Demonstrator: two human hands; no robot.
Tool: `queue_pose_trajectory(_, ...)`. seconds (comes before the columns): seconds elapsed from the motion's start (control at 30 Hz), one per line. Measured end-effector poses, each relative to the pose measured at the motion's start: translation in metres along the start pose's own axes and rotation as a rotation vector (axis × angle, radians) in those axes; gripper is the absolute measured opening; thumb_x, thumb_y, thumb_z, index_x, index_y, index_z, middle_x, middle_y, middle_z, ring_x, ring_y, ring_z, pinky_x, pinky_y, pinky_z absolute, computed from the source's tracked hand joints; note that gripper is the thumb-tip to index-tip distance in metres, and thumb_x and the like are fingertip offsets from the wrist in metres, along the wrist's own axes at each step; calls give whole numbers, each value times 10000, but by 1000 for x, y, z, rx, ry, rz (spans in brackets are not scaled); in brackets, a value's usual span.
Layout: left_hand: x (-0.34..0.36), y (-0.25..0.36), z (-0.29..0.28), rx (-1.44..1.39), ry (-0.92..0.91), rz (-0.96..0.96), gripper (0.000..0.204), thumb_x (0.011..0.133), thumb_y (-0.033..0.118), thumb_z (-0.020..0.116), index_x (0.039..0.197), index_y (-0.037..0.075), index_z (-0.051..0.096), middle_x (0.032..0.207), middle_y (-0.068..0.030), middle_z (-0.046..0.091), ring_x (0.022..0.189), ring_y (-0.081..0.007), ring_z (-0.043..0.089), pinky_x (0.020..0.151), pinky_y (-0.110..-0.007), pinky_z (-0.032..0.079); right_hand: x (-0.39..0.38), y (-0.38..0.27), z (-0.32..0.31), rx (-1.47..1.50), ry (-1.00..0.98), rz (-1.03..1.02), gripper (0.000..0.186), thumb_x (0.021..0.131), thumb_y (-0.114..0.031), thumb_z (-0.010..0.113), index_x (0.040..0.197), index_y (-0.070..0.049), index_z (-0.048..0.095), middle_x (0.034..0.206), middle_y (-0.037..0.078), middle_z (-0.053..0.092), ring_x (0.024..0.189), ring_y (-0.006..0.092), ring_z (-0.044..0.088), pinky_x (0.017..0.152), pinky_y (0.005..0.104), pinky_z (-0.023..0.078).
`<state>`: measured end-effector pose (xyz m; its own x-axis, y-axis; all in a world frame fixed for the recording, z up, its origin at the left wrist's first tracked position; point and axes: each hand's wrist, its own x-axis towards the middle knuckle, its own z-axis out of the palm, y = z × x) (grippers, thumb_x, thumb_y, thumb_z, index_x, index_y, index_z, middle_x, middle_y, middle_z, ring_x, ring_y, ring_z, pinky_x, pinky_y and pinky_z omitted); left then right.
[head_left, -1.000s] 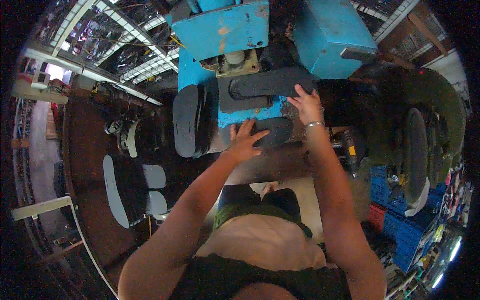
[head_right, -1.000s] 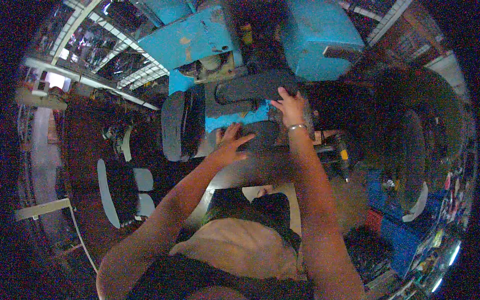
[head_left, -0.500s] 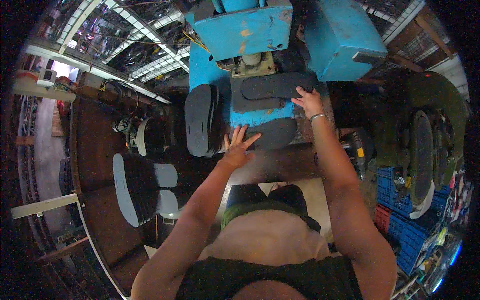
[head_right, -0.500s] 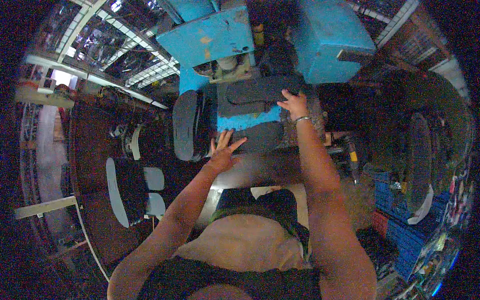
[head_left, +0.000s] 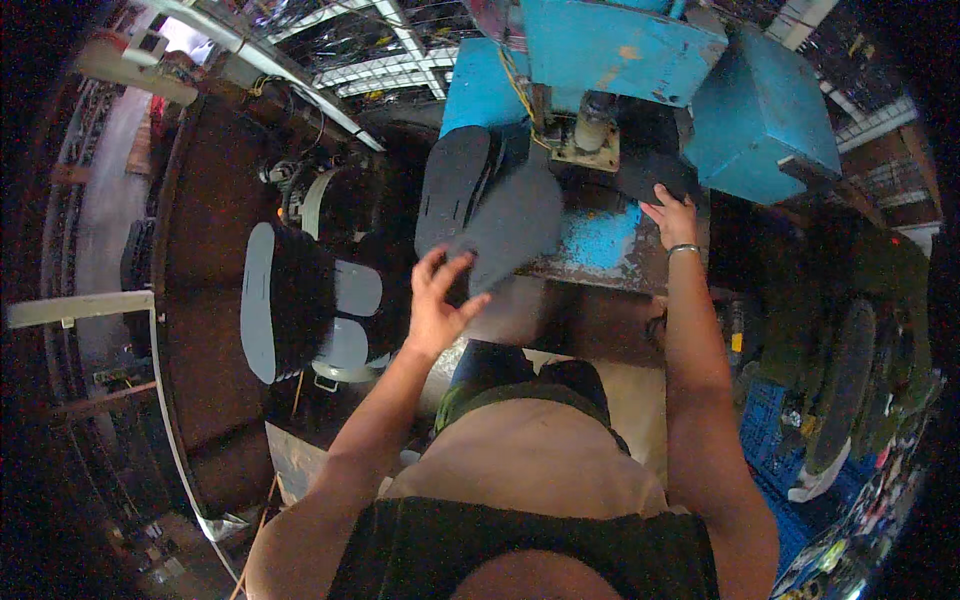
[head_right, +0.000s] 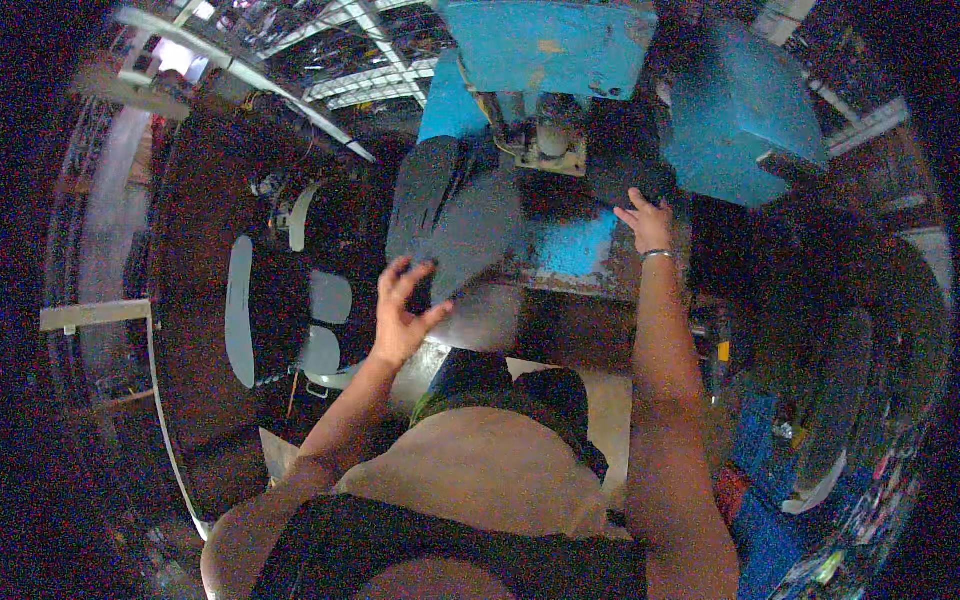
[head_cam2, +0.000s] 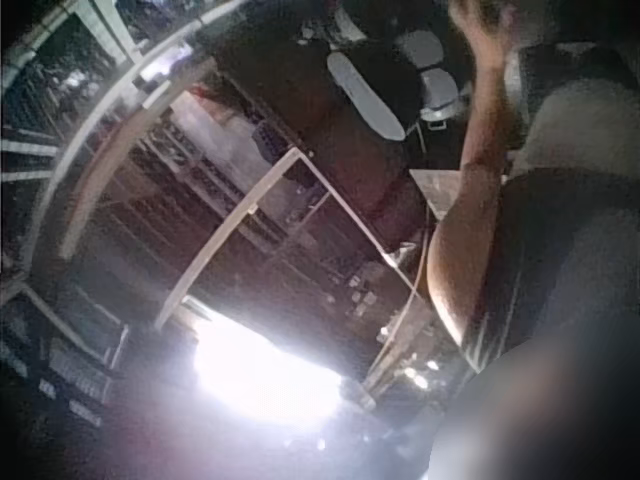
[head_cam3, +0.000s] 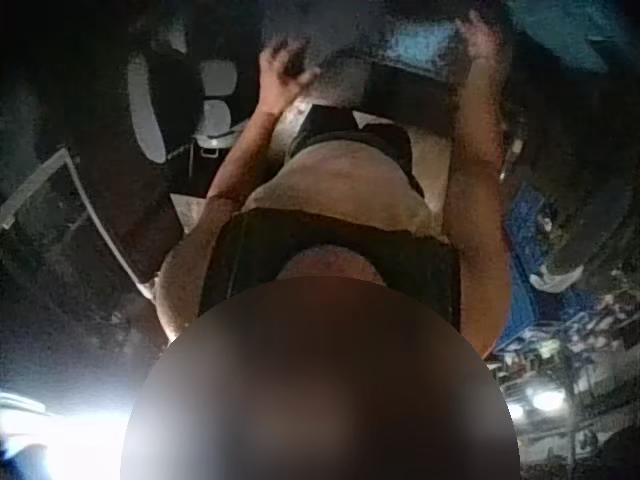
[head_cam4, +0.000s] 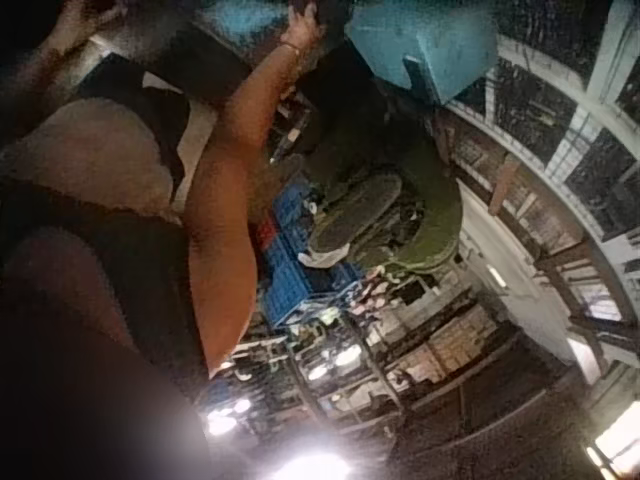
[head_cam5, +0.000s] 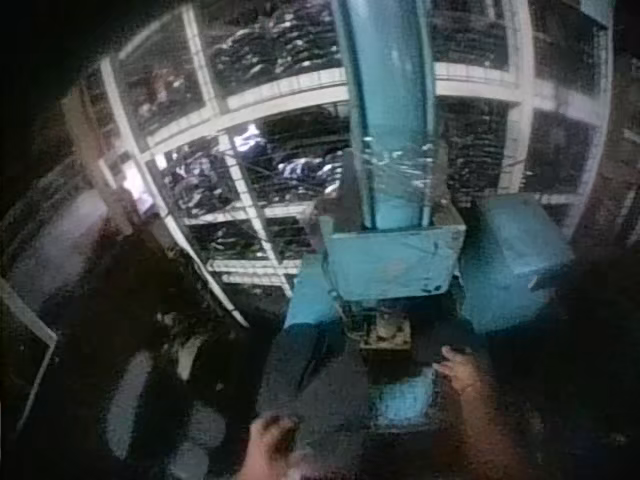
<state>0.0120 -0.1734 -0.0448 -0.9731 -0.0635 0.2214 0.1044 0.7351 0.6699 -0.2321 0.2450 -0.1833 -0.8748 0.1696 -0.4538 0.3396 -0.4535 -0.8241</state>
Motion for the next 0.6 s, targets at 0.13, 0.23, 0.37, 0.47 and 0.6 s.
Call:
queue_pose_trajectory(0.13,46,-15,3,33,282,-204,747,785,305,935,1445,153,621,1514,-254,459,1399,-444,459,1147,-512,440,-11,-7,11,-53,54,-24,401,979,-132,770,1323,-24,594,1247,157,703,998,378,741,799,457,694)
queue_pose_trajectory(0.23,72,-16,12,261,61,-343,773,807,354,915,1485,164,594,1586,-289,400,1465,-476,401,1180,-527,411,-18,-15,13,-59,12,4,475,965,-111,791,1372,-6,571,1325,163,657,1121,408,695,899,488,669)
queue_pose_trajectory(0.37,55,-4,-17,294,67,-294,772,822,354,904,1506,195,584,1654,-304,332,1505,-492,371,1206,-546,394,-8,-21,5,-88,-37,145,522,975,-121,789,1428,-14,552,1382,184,628,1196,417,678,976,488,649)
queue_pose_trajectory(0.47,27,-7,-90,267,294,-144,742,817,292,907,1488,212,602,1612,-274,431,1473,-479,434,1210,-541,399,7,-16,-4,-73,-94,131,501,1007,-194,767,1421,3,564,1414,174,621,1186,386,699,999,452,635)
queue_pose_trajectory(0.6,6,-51,-215,602,460,-238,792,758,382,936,1469,235,620,1545,-230,538,1436,-437,500,1186,-540,414,16,-12,-12,-124,-29,236,614,978,-319,799,1461,-43,538,1494,162,571,1213,355,695,1004,440,600)
